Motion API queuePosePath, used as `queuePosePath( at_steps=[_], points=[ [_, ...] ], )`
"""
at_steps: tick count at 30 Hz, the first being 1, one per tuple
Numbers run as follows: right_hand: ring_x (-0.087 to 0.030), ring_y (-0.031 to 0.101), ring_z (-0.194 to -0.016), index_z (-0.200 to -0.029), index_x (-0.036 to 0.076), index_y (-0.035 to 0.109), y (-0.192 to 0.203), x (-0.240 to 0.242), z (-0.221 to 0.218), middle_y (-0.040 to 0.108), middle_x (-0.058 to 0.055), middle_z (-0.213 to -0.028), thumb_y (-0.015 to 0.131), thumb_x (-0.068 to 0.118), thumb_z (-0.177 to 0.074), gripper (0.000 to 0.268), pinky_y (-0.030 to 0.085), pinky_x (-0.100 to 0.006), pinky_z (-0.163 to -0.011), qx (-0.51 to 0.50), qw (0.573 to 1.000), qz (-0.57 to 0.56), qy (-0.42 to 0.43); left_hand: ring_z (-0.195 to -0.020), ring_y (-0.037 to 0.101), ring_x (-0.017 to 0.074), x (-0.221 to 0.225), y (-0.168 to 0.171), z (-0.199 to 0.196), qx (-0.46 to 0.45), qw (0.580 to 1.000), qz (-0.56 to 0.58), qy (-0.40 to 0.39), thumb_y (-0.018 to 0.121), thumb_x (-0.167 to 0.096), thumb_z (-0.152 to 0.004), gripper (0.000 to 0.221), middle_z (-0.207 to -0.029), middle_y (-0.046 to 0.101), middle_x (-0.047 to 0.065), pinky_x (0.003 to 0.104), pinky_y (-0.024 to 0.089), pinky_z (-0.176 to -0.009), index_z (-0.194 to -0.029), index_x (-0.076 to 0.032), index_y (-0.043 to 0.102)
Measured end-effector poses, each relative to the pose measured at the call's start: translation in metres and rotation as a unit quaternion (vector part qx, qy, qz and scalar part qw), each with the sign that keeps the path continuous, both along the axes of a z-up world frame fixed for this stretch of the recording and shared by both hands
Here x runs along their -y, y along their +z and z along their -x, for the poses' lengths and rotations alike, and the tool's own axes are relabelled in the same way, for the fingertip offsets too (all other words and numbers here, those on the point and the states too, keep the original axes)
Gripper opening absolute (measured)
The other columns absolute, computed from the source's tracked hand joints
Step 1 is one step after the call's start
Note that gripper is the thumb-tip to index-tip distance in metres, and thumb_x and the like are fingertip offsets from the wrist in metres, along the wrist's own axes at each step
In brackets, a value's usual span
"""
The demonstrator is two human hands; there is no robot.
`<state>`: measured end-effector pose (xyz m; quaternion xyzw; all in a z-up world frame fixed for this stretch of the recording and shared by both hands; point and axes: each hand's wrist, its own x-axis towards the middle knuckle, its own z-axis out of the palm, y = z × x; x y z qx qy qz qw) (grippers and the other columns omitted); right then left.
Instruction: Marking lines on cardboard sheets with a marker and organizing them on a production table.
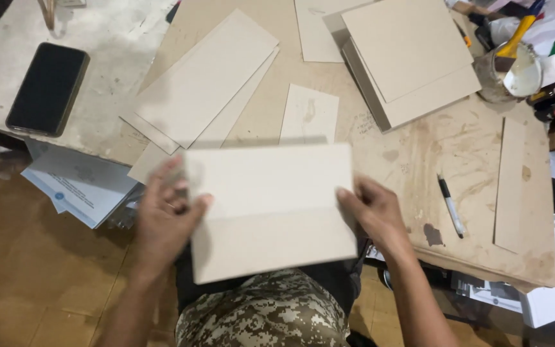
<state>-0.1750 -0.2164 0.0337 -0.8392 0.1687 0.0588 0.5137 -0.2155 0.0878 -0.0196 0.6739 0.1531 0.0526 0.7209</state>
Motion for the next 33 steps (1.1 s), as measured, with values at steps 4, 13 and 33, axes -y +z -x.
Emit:
queuePosePath(
  at_steps=[4, 13, 33],
  points=[
    [-0.018, 0.057, -0.071, -0.129, -0.002, 0.066, -0.019, -0.018, -0.041, 0.065, -0.012, -0.077, 0.085, 0.016, -0.082, 0.054, 0.052, -0.033, -0.063, 0.064, 0.994, 0.002, 0.083, -0.083, 0.068, 0.0280, -0.037, 0.011, -0.024, 0.016, 0.996, -0.092, 0.004, 0.076, 0.004, -0.082, 0.087, -0.112, 0.066, 0.026, 0.042, 0.061, -0.070, -0.157, -0.006, 0.034],
    [-0.028, 0.070, -0.083, -0.131, -0.005, 0.064, -0.038, -0.027, -0.081, 0.070, -0.020, -0.089, 0.080, 0.022, -0.088, 0.053, 0.060, -0.044, -0.065, 0.084, 0.983, 0.126, 0.103, -0.098, 0.073, 0.0361, -0.044, 0.016, -0.084, -0.101, 0.986, -0.136, -0.004, 0.076, 0.001, -0.082, 0.087, -0.121, 0.067, 0.022, 0.048, 0.062, -0.079, -0.156, -0.016, 0.035],
    [-0.050, 0.028, -0.150, -0.152, 0.008, 0.045, -0.101, -0.075, -0.049, 0.036, -0.021, -0.162, 0.041, 0.045, -0.108, 0.058, 0.024, -0.063, -0.121, 0.225, 0.858, 0.329, 0.325, -0.119, 0.055, 0.0139, -0.016, 0.037, -0.101, -0.238, 0.945, -0.215, 0.060, 0.078, -0.015, -0.077, 0.077, -0.118, 0.054, 0.011, 0.029, 0.051, -0.092, -0.148, -0.027, 0.050]
  ],
)
